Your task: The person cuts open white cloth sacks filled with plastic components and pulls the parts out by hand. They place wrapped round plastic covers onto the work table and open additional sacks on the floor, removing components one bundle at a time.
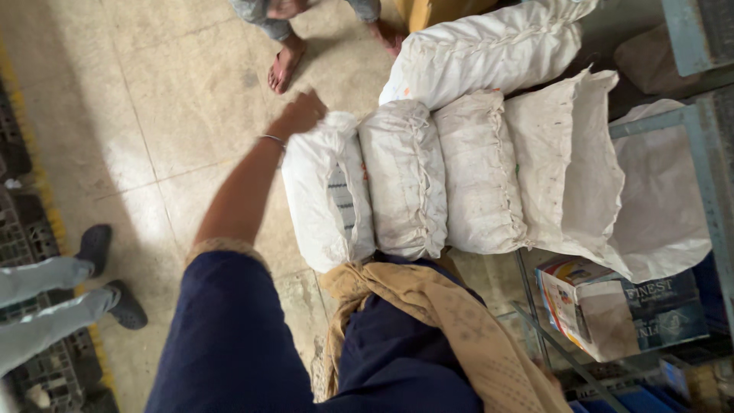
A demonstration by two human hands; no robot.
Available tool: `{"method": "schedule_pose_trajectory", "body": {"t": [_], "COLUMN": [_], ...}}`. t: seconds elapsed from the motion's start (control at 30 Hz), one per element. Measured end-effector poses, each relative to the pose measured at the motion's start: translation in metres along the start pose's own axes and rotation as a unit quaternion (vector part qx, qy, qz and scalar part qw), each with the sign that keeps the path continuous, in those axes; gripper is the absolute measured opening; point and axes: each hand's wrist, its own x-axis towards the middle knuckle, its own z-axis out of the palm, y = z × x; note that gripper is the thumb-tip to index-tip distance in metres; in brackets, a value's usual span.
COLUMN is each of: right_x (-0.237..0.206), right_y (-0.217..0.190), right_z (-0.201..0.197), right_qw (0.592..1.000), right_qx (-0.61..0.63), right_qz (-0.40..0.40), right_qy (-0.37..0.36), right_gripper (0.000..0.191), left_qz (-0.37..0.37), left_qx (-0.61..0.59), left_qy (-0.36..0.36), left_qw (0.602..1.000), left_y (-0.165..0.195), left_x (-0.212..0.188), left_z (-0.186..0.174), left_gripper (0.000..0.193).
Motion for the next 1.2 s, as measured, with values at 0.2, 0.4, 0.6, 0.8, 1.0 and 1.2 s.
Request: {"method": "schedule_pose_trajectory", "body": {"t": [0.2, 0.4, 0.6, 0.8, 1.0, 1.2], "right_x": [0.036, 0.077, 0.091, 0.055, 0.042, 0.024], "right_y": [-0.019, -0.06, -0.146, -0.196, -0.162, -0.115], "right_z": [0.007, 0.012, 0.026, 0.043, 0.045, 0.05], "right_qw": [0.995, 0.971, 0.959, 0.919, 0.93, 0.942], "right_qx": [-0.025, 0.021, 0.005, -0.132, -0.139, -0.121], "right_qz": [-0.073, -0.177, -0.211, -0.324, -0.272, -0.237], "right_qy": [-0.055, -0.157, -0.189, -0.182, -0.207, -0.206], "right_gripper": [0.073, 0.073, 0.067, 0.061, 0.068, 0.069], "left_qz": [-0.286, -0.213, -0.129, -0.146, -0.294, -0.285], "left_qx": [-0.006, -0.011, -0.187, -0.075, -0.204, -0.511], "left_qy": [0.273, 0.267, 0.009, 0.026, 0.026, 0.049], "left_qw": [0.918, 0.94, 0.974, 0.986, 0.934, 0.809], "left_y": [-0.119, -0.065, 0.144, 0.219, 0.183, 0.195], "left_x": [-0.113, -0.226, -0.252, -0.247, -0.296, -0.294], "left_z": [-0.108, -0.034, 0.089, 0.122, 0.11, 0.094], "left_gripper": [0.031, 0.052, 0.036, 0.035, 0.015, 0.014]}}
